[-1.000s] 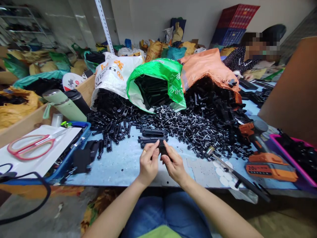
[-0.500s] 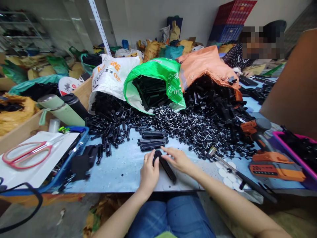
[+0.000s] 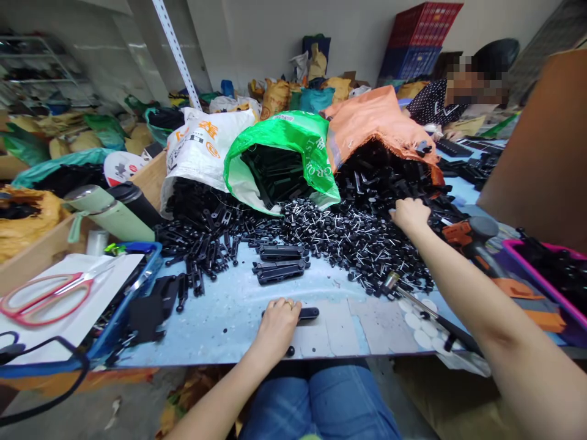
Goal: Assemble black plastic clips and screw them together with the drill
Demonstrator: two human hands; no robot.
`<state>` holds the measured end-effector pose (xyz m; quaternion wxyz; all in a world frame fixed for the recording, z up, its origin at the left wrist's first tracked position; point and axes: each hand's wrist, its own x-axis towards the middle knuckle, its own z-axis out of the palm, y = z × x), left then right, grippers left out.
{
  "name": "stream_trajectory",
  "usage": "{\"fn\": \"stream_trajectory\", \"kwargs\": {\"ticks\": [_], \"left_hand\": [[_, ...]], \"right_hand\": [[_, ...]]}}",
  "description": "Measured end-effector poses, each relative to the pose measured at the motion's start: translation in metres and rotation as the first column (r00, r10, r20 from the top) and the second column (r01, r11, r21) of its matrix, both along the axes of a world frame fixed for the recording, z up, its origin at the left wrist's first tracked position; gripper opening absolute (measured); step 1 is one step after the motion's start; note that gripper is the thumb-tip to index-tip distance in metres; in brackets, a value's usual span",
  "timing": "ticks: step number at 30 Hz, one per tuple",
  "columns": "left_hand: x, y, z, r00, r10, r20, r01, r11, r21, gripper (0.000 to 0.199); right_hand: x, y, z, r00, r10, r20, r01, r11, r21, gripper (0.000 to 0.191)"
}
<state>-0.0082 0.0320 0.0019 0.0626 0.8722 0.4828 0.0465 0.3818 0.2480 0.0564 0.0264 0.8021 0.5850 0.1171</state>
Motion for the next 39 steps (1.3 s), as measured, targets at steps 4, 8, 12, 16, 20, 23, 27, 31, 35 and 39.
{"fn": "stream_trajectory", "kwargs": {"ticks": [4,8,12,16,20,23,27,31,35,39], "left_hand": [[-0.002,-0.010,0.005,0.997,0.048,0.054,-0.045,0.998,-0.054,0.031],[-0.008,-0.016,0.011,0.884,0.148,0.443,-0.119,0.989,-0.093,0.041],[-0.002,-0.007,0.022,0.416,0.445,0.793,-0.080,0.887,-0.455,0.043],[0.010,0.001,0.034,-0.028,0.710,0.704,0.227,0.690,-0.687,0.048],[0.019,-0.013,0.039,-0.007,0.649,0.761,0.147,0.754,-0.641,0.030],[0.022,-0.023,0.038,0.233,0.457,0.859,0.109,0.865,-0.490,0.032],[0.012,-0.015,0.030,0.642,0.131,0.756,0.134,0.951,-0.279,0.046],[0.009,-0.005,0.018,0.926,-0.060,0.374,0.152,0.963,-0.224,0.059],[0.015,-0.010,0.007,0.962,-0.084,0.259,0.119,0.985,-0.121,0.067],[0.013,-0.014,-0.002,0.959,-0.100,0.266,0.118,0.992,-0.053,0.051]], "right_hand": [[0.002,-0.017,0.020,0.992,-0.105,-0.068,0.100,0.992,-0.074,0.035],[-0.010,-0.064,0.050,0.995,0.018,-0.094,-0.003,0.988,0.156,0.032],[-0.061,-0.152,0.053,0.791,0.517,-0.327,-0.260,0.768,0.585,0.032],[-0.130,-0.225,0.033,0.299,0.584,-0.755,-0.488,0.773,0.405,0.032],[-0.161,-0.242,0.023,0.241,0.409,-0.880,-0.777,0.625,0.077,0.037],[-0.164,-0.238,0.017,0.238,0.349,-0.907,-0.867,0.497,-0.036,0.038],[-0.159,-0.237,-0.005,0.368,0.614,-0.699,-0.903,0.415,-0.111,0.034],[-0.157,-0.241,-0.028,0.517,0.729,-0.449,-0.853,0.481,-0.203,0.029],[-0.165,-0.248,-0.033,0.585,0.748,-0.313,-0.810,0.558,-0.181,0.031],[-0.173,-0.254,-0.025,0.621,0.757,-0.203,-0.784,0.603,-0.149,0.027]]}}
